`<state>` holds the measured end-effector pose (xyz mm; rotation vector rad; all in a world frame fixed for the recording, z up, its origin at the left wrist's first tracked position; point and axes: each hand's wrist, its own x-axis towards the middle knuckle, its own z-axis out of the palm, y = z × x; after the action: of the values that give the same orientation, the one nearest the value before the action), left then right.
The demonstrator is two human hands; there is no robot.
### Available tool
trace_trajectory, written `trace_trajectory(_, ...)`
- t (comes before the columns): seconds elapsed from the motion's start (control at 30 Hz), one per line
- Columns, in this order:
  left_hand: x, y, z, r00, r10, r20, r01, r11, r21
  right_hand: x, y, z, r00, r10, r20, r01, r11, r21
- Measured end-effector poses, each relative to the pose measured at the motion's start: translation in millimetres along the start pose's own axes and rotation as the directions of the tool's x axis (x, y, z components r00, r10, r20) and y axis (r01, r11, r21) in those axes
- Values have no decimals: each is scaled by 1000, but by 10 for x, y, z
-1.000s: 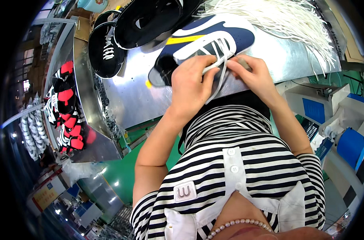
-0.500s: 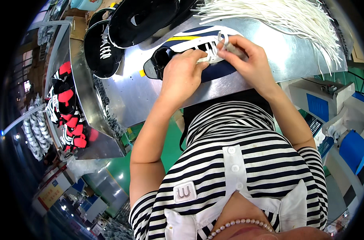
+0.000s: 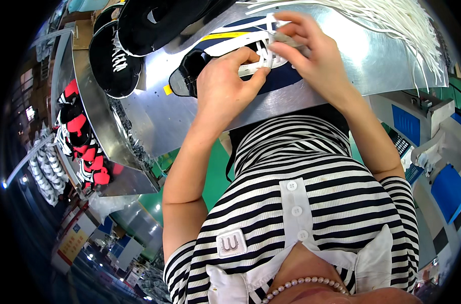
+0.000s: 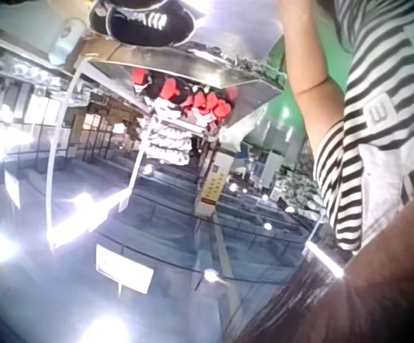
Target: The person threads laces through the eyelets of a blue and white sneaker on a metal table, pulling the lace ends through one at a time and organizing them.
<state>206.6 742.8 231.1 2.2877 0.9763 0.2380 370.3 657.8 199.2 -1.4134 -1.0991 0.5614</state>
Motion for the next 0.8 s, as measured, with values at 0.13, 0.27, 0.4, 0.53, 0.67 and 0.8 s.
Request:
trace_trajectory(0.13, -5, -3, 22, 998, 44, -49, -40, 996, 75, -312, -203, -173, 973, 199, 115, -194, 980, -49)
trace_trajectory(0.27, -5, -5, 0, 998, 53, -29, -51, 996, 68, -482, -221, -158, 940, 286, 184, -272, 957, -98)
trace_trajectory(0.4, -11, -45, 5, 994, 111, -24, -111, 994, 11, -465, -178, -140, 932, 306, 192, -280, 948, -151)
trace_trajectory(0.53, -64, -9, 32, 991, 129, 23, -126, 988, -84, -499, -167, -23, 941, 319, 115, -295, 937, -188)
trace_trajectory(0.67, -205, -17, 116, 963, 246, -109, -251, 967, -41, -474, -90, 226, 960, 270, 69, -258, 955, -148)
trace_trajectory(0.8, -253, -39, 55, 929, 358, -97, -349, 932, 99, -531, -97, 33, 957, 214, 195, -169, 960, -224)
